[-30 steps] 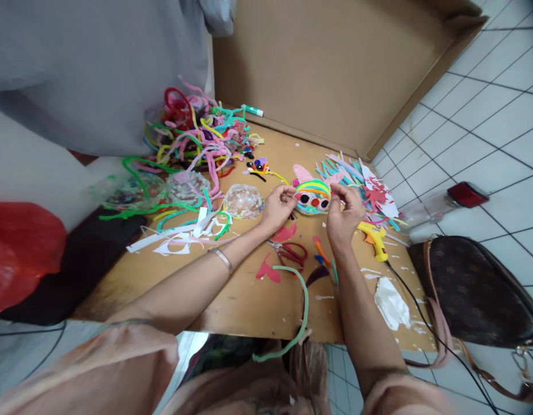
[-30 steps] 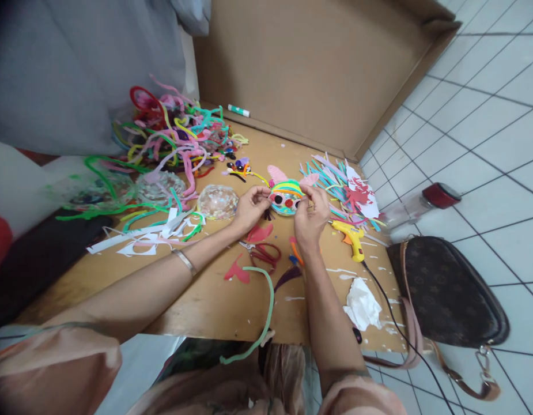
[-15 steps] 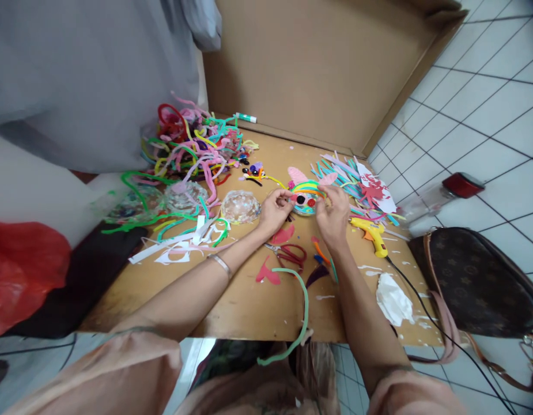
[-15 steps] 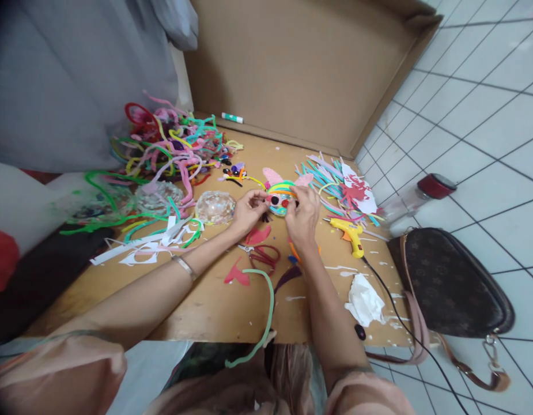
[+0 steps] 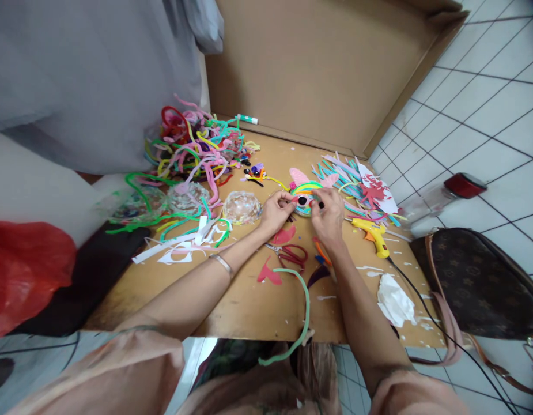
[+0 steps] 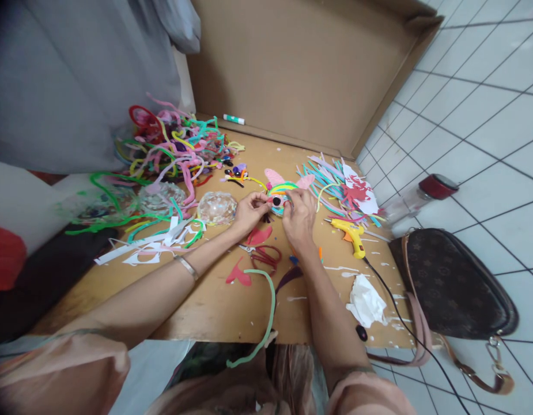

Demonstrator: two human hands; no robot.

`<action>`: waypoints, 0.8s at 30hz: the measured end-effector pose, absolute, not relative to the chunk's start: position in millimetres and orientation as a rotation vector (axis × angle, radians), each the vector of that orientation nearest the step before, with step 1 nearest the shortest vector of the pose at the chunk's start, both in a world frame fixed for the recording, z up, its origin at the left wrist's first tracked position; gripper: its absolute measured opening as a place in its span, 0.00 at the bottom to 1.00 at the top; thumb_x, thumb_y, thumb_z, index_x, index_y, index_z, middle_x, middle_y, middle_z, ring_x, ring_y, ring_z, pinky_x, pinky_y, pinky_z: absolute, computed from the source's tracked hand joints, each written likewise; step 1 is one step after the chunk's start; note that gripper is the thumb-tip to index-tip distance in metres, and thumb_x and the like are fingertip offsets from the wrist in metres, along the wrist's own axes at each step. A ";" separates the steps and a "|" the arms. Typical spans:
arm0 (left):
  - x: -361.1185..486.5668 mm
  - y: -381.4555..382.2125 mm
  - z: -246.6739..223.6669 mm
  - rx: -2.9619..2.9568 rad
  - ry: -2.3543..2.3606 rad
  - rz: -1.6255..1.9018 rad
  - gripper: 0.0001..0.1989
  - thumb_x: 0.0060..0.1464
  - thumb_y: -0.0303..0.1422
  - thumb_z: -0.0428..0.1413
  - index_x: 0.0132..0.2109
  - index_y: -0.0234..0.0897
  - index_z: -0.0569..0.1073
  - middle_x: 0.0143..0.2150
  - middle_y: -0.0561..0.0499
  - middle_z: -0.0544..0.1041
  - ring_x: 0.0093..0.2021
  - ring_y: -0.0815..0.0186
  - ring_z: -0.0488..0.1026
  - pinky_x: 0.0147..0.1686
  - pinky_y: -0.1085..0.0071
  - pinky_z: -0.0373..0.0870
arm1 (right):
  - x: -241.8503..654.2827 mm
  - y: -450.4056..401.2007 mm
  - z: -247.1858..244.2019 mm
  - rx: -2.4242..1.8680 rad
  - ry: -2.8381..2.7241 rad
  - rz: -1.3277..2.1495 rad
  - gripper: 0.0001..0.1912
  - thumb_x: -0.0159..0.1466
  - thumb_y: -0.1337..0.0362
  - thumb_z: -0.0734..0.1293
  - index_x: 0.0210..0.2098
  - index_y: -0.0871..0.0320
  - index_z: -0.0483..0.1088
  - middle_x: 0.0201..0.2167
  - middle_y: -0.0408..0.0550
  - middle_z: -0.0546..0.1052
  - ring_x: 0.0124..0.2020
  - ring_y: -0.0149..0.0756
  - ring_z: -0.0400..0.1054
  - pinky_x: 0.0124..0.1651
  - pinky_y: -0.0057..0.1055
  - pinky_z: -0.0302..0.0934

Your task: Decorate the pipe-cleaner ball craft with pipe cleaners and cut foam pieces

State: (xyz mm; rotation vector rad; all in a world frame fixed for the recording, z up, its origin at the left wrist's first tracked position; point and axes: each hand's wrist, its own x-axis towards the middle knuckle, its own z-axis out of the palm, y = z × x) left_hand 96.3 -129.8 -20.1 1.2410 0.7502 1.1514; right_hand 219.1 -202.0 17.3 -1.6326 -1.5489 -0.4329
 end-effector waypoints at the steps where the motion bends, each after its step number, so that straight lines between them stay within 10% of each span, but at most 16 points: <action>1: 96.2 -130.0 -20.0 1.228 0.740 1.148 0.11 0.45 0.30 0.65 0.33 0.36 0.70 0.19 0.60 0.67 0.18 0.75 0.64 0.21 0.78 0.62 | 219.1 -202.1 17.1 -1.635 -1.550 -0.427 0.14 0.61 0.69 0.61 0.43 0.59 0.75 0.41 0.54 0.76 0.45 0.45 0.69 0.52 0.41 0.61; 24: -2.7 -186.3 4.5 1.342 0.826 1.295 0.12 0.42 0.34 0.65 0.34 0.36 0.72 0.29 0.54 0.75 0.29 0.73 0.69 0.32 0.76 0.67 | 168.4 -329.7 36.4 -1.573 -1.778 0.089 0.12 0.68 0.65 0.60 0.43 0.56 0.75 0.37 0.51 0.78 0.41 0.40 0.72 0.45 0.36 0.67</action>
